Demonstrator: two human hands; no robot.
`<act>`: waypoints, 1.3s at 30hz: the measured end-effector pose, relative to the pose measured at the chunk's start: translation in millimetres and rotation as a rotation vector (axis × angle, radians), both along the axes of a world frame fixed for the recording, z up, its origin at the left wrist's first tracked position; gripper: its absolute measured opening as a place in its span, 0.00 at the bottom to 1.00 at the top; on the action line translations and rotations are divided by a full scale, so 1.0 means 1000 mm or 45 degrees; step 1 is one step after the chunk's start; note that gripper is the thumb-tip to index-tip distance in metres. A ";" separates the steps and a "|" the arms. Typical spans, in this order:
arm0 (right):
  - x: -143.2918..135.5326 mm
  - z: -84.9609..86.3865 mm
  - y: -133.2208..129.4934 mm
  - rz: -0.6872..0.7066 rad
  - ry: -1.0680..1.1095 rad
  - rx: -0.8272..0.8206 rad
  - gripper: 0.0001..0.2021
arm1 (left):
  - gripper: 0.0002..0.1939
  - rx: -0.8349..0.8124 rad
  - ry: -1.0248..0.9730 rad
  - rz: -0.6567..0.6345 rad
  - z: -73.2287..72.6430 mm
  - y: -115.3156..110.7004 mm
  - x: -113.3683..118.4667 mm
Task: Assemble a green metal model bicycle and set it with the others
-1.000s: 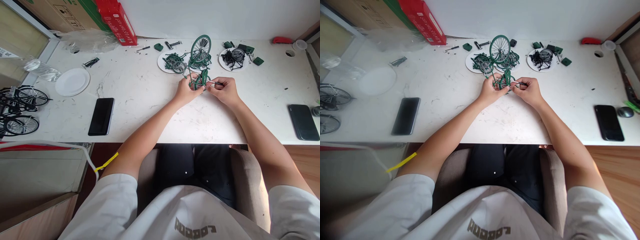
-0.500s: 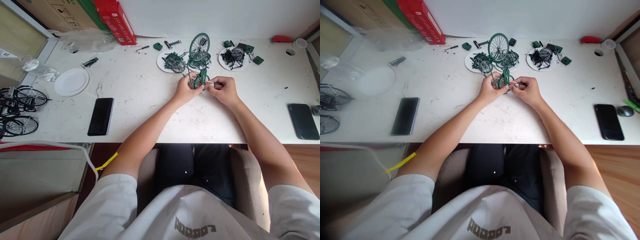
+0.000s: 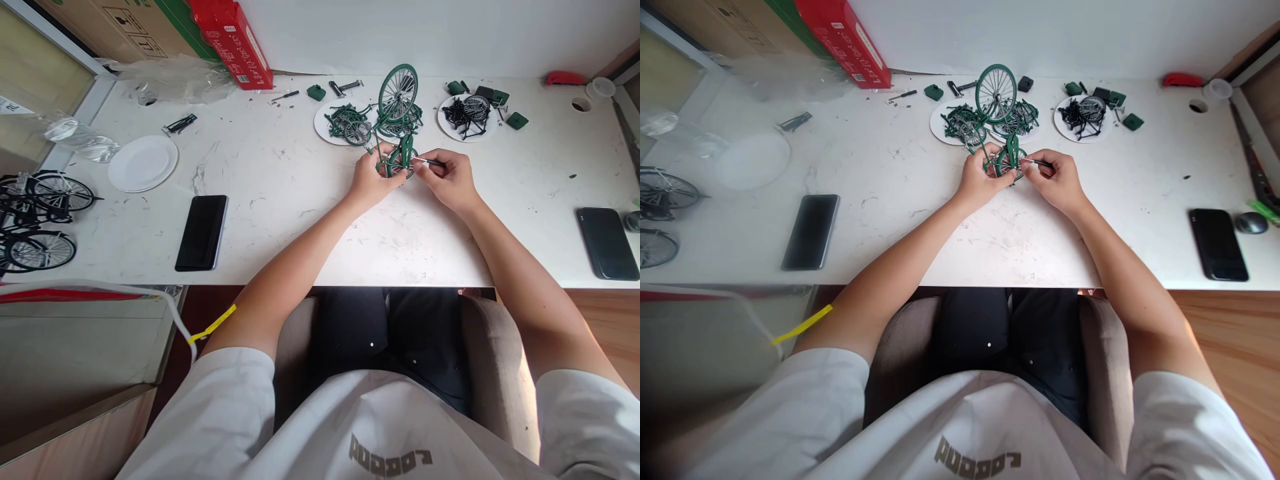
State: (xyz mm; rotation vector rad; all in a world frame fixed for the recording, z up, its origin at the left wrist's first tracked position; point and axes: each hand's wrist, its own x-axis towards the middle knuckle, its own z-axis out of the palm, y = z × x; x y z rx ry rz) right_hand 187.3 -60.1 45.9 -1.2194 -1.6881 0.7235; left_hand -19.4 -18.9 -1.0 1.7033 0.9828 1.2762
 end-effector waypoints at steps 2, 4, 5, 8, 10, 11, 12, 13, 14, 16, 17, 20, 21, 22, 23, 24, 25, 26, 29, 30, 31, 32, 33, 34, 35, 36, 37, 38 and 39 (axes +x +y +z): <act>0.002 -0.004 0.003 -0.030 0.029 0.011 0.39 | 0.19 0.009 0.001 0.001 -0.001 0.001 0.000; 0.003 -0.007 0.006 -0.070 0.052 0.060 0.41 | 0.18 0.018 0.009 0.015 -0.002 0.001 0.000; 0.003 -0.008 0.007 -0.094 0.047 0.100 0.42 | 0.18 0.023 0.017 0.030 -0.002 0.001 0.000; 0.003 -0.008 0.006 -0.162 -0.027 0.218 0.39 | 0.17 0.033 0.059 0.088 -0.001 0.002 0.000; 0.002 -0.006 0.004 -0.185 -0.043 0.245 0.36 | 0.16 0.029 0.084 0.130 0.001 0.001 -0.001; 0.002 -0.005 0.003 -0.192 -0.030 0.240 0.35 | 0.16 0.025 0.093 0.151 0.002 0.001 -0.002; 0.001 -0.004 0.001 -0.200 -0.010 0.232 0.34 | 0.16 0.022 0.100 0.171 0.003 0.001 -0.002; 0.000 -0.003 0.000 -0.210 0.012 0.225 0.33 | 0.16 0.021 0.106 0.192 0.004 0.002 -0.003; 0.000 -0.002 -0.001 -0.221 0.030 0.220 0.32 | 0.16 0.022 0.114 0.213 0.005 0.002 -0.004; -0.001 -0.001 -0.003 -0.248 0.054 0.214 0.31 | 0.16 0.028 0.130 0.251 0.005 0.003 -0.004; -0.002 -0.001 -0.004 -0.260 0.065 0.209 0.30 | 0.16 0.029 0.137 0.267 0.005 0.003 -0.004; -0.004 0.001 -0.006 -0.265 0.080 0.172 0.27 | 0.15 0.028 0.147 0.305 0.004 0.003 -0.004; -0.005 0.002 -0.007 -0.261 0.080 0.162 0.26 | 0.16 0.026 0.148 0.315 0.004 0.003 -0.004; -0.006 0.003 -0.008 -0.256 0.080 0.154 0.25 | 0.16 0.024 0.146 0.323 0.003 0.003 -0.004; -0.007 0.004 -0.009 -0.250 0.081 0.150 0.24 | 0.16 0.022 0.145 0.329 0.003 0.003 -0.004; -0.007 0.005 -0.010 -0.243 0.086 0.146 0.23 | 0.16 0.021 0.144 0.332 0.002 0.003 -0.004; -0.008 0.005 -0.011 -0.234 0.094 0.143 0.23 | 0.15 0.021 0.142 0.334 0.002 0.004 -0.004; -0.009 0.006 -0.012 -0.223 0.104 0.141 0.23 | 0.15 0.022 0.141 0.336 0.002 0.004 -0.004; -0.012 0.008 -0.015 -0.197 0.146 0.140 0.22 | 0.15 0.020 0.141 0.343 0.002 0.003 -0.004; -0.013 0.009 -0.015 -0.194 0.156 0.137 0.22 | 0.15 0.016 0.141 0.345 0.003 0.003 -0.004; -0.013 0.009 -0.016 -0.193 0.164 0.134 0.22 | 0.15 0.011 0.144 0.345 0.004 0.002 -0.004; -0.013 0.010 -0.016 -0.195 0.168 0.130 0.22 | 0.15 0.005 0.148 0.343 0.005 0.002 -0.005; -0.013 0.010 -0.016 -0.197 0.167 0.125 0.21 | 0.15 0.000 0.153 0.338 0.006 0.001 -0.005; -0.013 0.010 -0.015 -0.200 0.161 0.119 0.21 | 0.15 -0.003 0.160 0.330 0.007 0.000 -0.005; -0.012 0.010 -0.015 -0.203 0.154 0.116 0.21 | 0.15 -0.005 0.168 0.323 0.008 0.000 -0.005; -0.012 0.010 -0.015 -0.204 0.145 0.114 0.21 | 0.16 -0.006 0.175 0.315 0.009 -0.001 -0.005; -0.012 0.009 -0.015 -0.204 0.137 0.115 0.21 | 0.16 -0.006 0.180 0.309 0.010 -0.001 -0.005; -0.011 0.010 -0.015 -0.202 0.131 0.118 0.21 | 0.16 -0.007 0.180 0.305 0.010 -0.002 -0.005; -0.012 0.010 -0.015 -0.202 0.126 0.123 0.21 | 0.16 -0.010 0.175 0.301 0.011 -0.002 -0.005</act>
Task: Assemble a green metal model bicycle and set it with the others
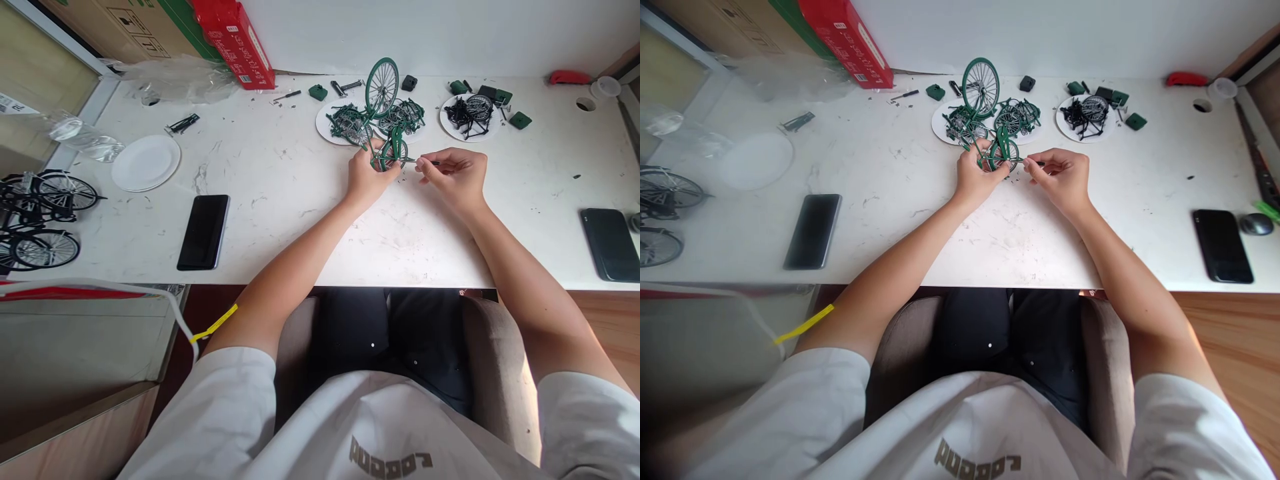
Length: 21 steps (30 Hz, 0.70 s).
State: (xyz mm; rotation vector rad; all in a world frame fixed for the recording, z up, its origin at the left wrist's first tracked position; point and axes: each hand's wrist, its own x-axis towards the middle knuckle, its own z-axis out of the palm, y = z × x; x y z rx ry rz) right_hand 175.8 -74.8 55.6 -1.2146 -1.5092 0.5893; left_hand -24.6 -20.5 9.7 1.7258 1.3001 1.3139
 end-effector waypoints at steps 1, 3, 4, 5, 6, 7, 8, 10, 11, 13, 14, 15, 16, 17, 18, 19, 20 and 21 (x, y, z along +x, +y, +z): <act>0.000 0.000 0.000 -0.003 -0.005 0.003 0.21 | 0.17 -0.005 -0.013 -0.002 0.000 0.000 0.000; -0.001 0.001 0.000 -0.019 -0.020 -0.004 0.21 | 0.17 -0.013 -0.050 -0.005 0.001 0.000 0.001; -0.001 0.001 -0.001 -0.029 -0.030 -0.010 0.21 | 0.17 -0.014 -0.067 -0.007 0.000 0.000 0.001; -0.001 0.001 -0.001 -0.036 -0.039 -0.017 0.21 | 0.18 -0.010 -0.078 -0.010 0.000 0.000 0.001; -0.001 0.001 -0.001 -0.040 -0.045 -0.020 0.21 | 0.18 -0.002 -0.079 -0.014 -0.001 0.001 0.001; -0.001 0.001 -0.001 -0.042 -0.047 -0.017 0.21 | 0.18 0.008 -0.073 -0.020 -0.001 0.001 0.001; -0.001 0.001 -0.001 -0.042 -0.045 -0.013 0.21 | 0.18 0.017 -0.061 -0.025 -0.002 0.001 0.001; -0.001 0.000 -0.001 -0.040 -0.040 -0.005 0.22 | 0.18 0.020 -0.043 -0.029 -0.003 0.002 0.001; 0.000 0.000 0.000 -0.041 -0.039 -0.002 0.22 | 0.17 0.015 -0.042 -0.027 -0.003 0.002 0.000; 0.000 -0.001 0.000 -0.043 -0.042 -0.002 0.23 | 0.17 -0.003 -0.053 -0.020 -0.003 0.001 0.000; 0.000 -0.001 0.000 -0.044 -0.045 -0.004 0.23 | 0.17 -0.011 -0.059 -0.018 -0.002 0.001 0.000; 0.001 -0.001 0.000 -0.045 -0.047 -0.005 0.23 | 0.17 -0.017 -0.061 -0.016 -0.002 0.001 0.000; 0.001 -0.002 0.001 -0.043 -0.049 -0.006 0.22 | 0.17 -0.024 -0.059 -0.014 -0.001 0.001 0.000; 0.001 -0.002 0.001 -0.040 -0.050 -0.002 0.22 | 0.17 -0.030 -0.055 -0.014 -0.001 0.000 0.000; 0.001 -0.002 0.001 -0.038 -0.049 0.006 0.22 | 0.17 -0.037 -0.051 -0.015 0.000 0.000 0.001; 0.001 -0.002 0.001 -0.035 -0.049 0.015 0.22 | 0.17 -0.042 -0.050 -0.016 0.000 0.000 0.001; 0.001 -0.002 0.001 -0.035 -0.050 0.024 0.21 | 0.17 -0.043 -0.051 -0.015 0.000 0.000 0.001; 0.002 -0.002 0.001 -0.035 -0.052 0.028 0.21 | 0.17 -0.040 -0.053 -0.015 0.000 0.000 0.000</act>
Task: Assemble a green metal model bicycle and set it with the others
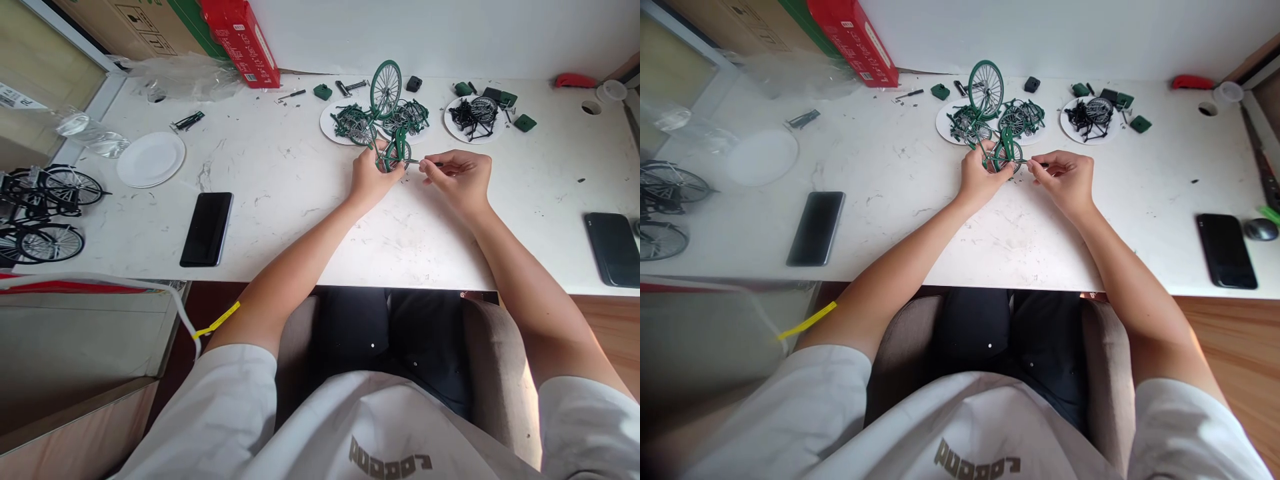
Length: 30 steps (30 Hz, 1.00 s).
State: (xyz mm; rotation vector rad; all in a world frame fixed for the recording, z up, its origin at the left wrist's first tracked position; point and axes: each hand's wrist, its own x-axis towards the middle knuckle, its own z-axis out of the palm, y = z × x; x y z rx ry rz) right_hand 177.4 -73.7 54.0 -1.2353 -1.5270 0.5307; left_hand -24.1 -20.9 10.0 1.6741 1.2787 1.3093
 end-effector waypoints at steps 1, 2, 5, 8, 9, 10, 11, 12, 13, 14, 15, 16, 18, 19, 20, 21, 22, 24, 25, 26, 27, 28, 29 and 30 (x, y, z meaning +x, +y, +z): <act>0.000 0.000 0.000 -0.001 -0.004 -0.001 0.21 | 0.17 0.008 0.000 0.001 0.000 0.000 0.000; 0.000 0.000 0.000 -0.004 -0.008 -0.005 0.20 | 0.17 0.017 0.003 0.002 0.000 0.000 0.000; 0.002 -0.001 0.001 -0.003 -0.012 -0.010 0.20 | 0.17 0.023 0.025 0.003 -0.002 0.002 -0.001; 0.003 -0.003 0.003 0.005 -0.006 -0.014 0.20 | 0.17 0.012 0.030 -0.004 -0.005 0.004 -0.001; 0.003 -0.004 0.004 0.007 -0.005 -0.018 0.20 | 0.17 0.015 0.027 -0.009 -0.006 0.005 -0.002; 0.004 -0.004 0.004 0.007 -0.004 -0.022 0.20 | 0.17 0.023 0.023 -0.013 -0.007 0.006 -0.001; 0.004 -0.005 0.005 0.006 -0.003 -0.025 0.21 | 0.17 0.032 0.020 -0.018 -0.008 0.006 -0.001; 0.004 -0.005 0.005 0.005 -0.002 -0.026 0.22 | 0.17 0.039 0.015 -0.023 -0.009 0.006 -0.001; 0.004 -0.005 0.005 0.003 0.000 -0.024 0.22 | 0.18 0.043 0.010 -0.027 -0.009 0.006 -0.001; 0.003 -0.005 0.004 0.001 0.000 -0.023 0.22 | 0.18 0.045 0.005 -0.028 -0.008 0.005 -0.001; 0.003 -0.004 0.004 -0.001 -0.001 -0.021 0.22 | 0.19 0.044 0.001 -0.027 -0.008 0.004 0.000; 0.003 -0.004 0.003 -0.001 -0.004 -0.019 0.22 | 0.20 0.041 -0.001 -0.024 -0.006 0.003 0.000; 0.002 -0.002 0.002 0.003 -0.009 -0.016 0.20 | 0.21 0.029 0.003 -0.017 -0.004 0.002 0.000; 0.001 -0.001 0.001 0.003 -0.011 -0.016 0.20 | 0.21 0.023 0.007 -0.014 -0.003 0.001 0.000; 0.001 -0.001 0.001 0.002 -0.012 -0.016 0.19 | 0.21 0.020 0.010 -0.012 -0.003 0.001 0.000; 0.000 0.000 0.000 0.001 -0.012 -0.018 0.20 | 0.21 0.021 0.010 -0.010 -0.003 0.001 0.000; 0.000 0.000 0.000 -0.002 -0.012 -0.021 0.20 | 0.21 0.025 0.008 -0.010 -0.003 0.002 0.000; 0.000 0.001 -0.001 -0.005 -0.010 -0.024 0.20 | 0.21 0.037 0.003 -0.013 -0.004 0.003 0.000; 0.000 0.001 -0.001 -0.005 -0.010 -0.025 0.20 | 0.21 0.039 -0.001 -0.015 -0.004 0.003 0.000; 0.000 0.001 -0.001 -0.003 -0.012 -0.027 0.20 | 0.21 0.036 -0.006 -0.016 -0.004 0.003 0.000; 0.000 0.000 -0.001 -0.001 -0.014 -0.029 0.20 | 0.22 0.029 -0.013 -0.015 -0.004 0.003 0.000; 0.000 0.000 -0.001 0.001 -0.015 -0.032 0.19 | 0.22 0.019 -0.022 -0.013 -0.003 0.003 0.000; 0.000 0.000 0.000 0.005 -0.016 -0.036 0.19 | 0.22 0.010 -0.032 -0.014 -0.003 0.002 0.001; 0.000 -0.001 0.000 0.008 -0.015 -0.038 0.19 | 0.22 0.003 -0.040 -0.015 -0.003 0.002 0.001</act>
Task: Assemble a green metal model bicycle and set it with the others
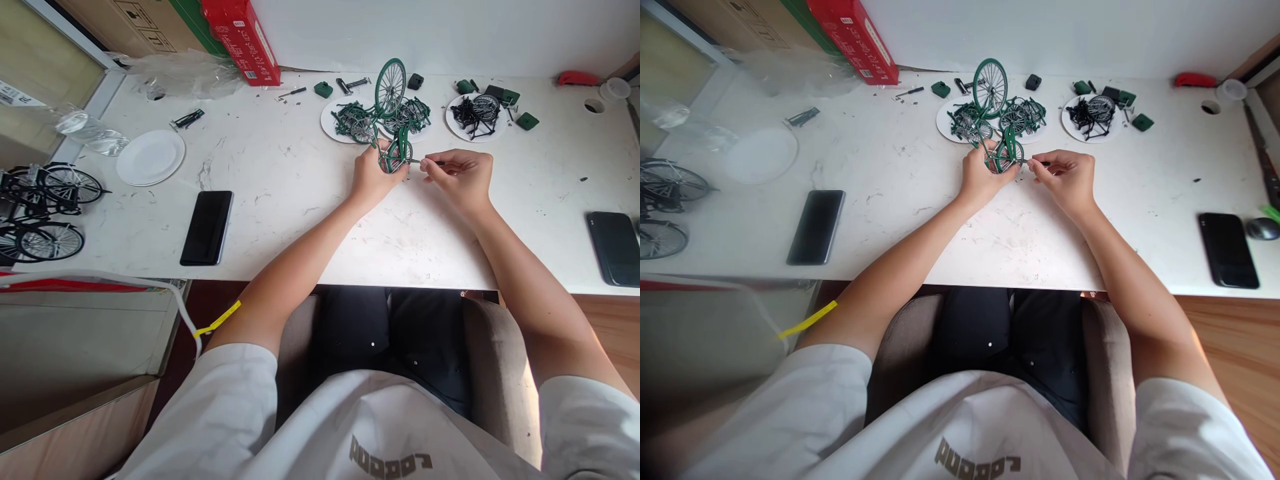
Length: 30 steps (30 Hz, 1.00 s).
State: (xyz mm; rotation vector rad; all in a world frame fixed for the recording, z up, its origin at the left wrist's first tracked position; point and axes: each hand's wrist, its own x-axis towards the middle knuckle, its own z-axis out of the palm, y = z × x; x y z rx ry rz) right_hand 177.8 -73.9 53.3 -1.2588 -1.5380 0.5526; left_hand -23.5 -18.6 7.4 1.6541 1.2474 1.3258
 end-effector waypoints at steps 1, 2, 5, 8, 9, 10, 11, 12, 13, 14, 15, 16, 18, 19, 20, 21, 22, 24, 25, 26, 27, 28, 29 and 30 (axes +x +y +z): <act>0.000 0.000 0.000 0.002 0.003 0.002 0.19 | 0.22 -0.004 -0.004 -0.002 0.000 0.000 0.000; 0.000 -0.001 0.000 0.004 0.007 0.007 0.19 | 0.22 -0.005 -0.004 -0.003 0.000 0.000 0.000; 0.000 -0.001 0.000 0.007 0.016 0.021 0.20 | 0.22 0.012 0.016 0.001 -0.001 0.001 0.000; 0.000 0.000 -0.001 0.000 -0.005 0.016 0.20 | 0.21 0.016 0.051 0.005 -0.002 0.001 -0.001; 0.000 0.000 -0.001 -0.005 -0.018 0.019 0.20 | 0.20 0.010 0.056 0.006 -0.002 0.002 -0.001; 0.000 0.001 -0.001 -0.008 -0.034 0.026 0.20 | 0.20 0.004 0.056 0.007 -0.002 0.002 -0.001; 0.000 0.001 -0.001 -0.009 -0.050 0.035 0.19 | 0.20 0.000 0.050 0.007 -0.002 0.002 -0.001; 0.001 0.001 -0.001 -0.011 -0.067 0.046 0.18 | 0.20 0.000 0.041 0.007 -0.002 0.002 -0.001; 0.001 0.001 -0.001 -0.013 -0.083 0.055 0.18 | 0.20 0.004 0.033 0.007 -0.002 0.002 -0.001; 0.001 0.001 -0.001 -0.015 -0.098 0.059 0.17 | 0.21 0.011 0.026 0.008 -0.002 0.002 -0.001; 0.002 0.001 -0.001 -0.017 -0.112 0.060 0.17 | 0.21 0.019 0.021 0.008 -0.003 0.003 -0.001; 0.002 0.001 0.000 -0.020 -0.123 0.061 0.16 | 0.21 0.027 0.020 0.009 -0.003 0.003 -0.001; 0.002 0.001 0.000 -0.020 -0.137 0.064 0.17 | 0.21 0.029 0.026 0.007 -0.003 0.003 -0.002; 0.003 0.000 0.000 -0.018 -0.141 0.069 0.17 | 0.20 0.024 0.033 0.004 -0.003 0.003 -0.002; 0.003 0.000 0.000 -0.015 -0.145 0.079 0.17 | 0.20 0.015 0.042 0.000 -0.003 0.003 -0.003; 0.003 0.000 0.001 -0.010 -0.148 0.089 0.17 | 0.20 0.004 0.051 -0.004 -0.002 0.003 -0.003; 0.003 -0.001 0.001 -0.004 -0.150 0.099 0.17 | 0.21 -0.006 0.060 -0.007 -0.001 0.002 -0.003; 0.004 -0.002 0.002 0.004 -0.151 0.114 0.17 | 0.22 -0.023 0.070 -0.011 0.000 0.002 -0.004; 0.005 -0.002 0.002 0.007 -0.149 0.116 0.17 | 0.23 -0.030 0.070 -0.012 0.000 0.002 -0.003; 0.005 -0.003 0.003 0.008 -0.147 0.117 0.17 | 0.23 -0.036 0.068 -0.010 0.000 0.002 -0.003; 0.005 -0.003 0.003 0.009 -0.144 0.115 0.17 | 0.24 -0.040 0.064 -0.009 0.000 0.002 -0.003; 0.006 -0.003 0.004 0.009 -0.142 0.113 0.17 | 0.24 -0.044 0.060 -0.010 -0.001 0.002 -0.003; 0.006 -0.003 0.004 0.010 -0.140 0.111 0.17 | 0.24 -0.048 0.057 -0.013 -0.002 0.003 -0.002; 0.006 -0.003 0.004 0.012 -0.137 0.110 0.17 | 0.24 -0.052 0.053 -0.016 -0.003 0.003 -0.002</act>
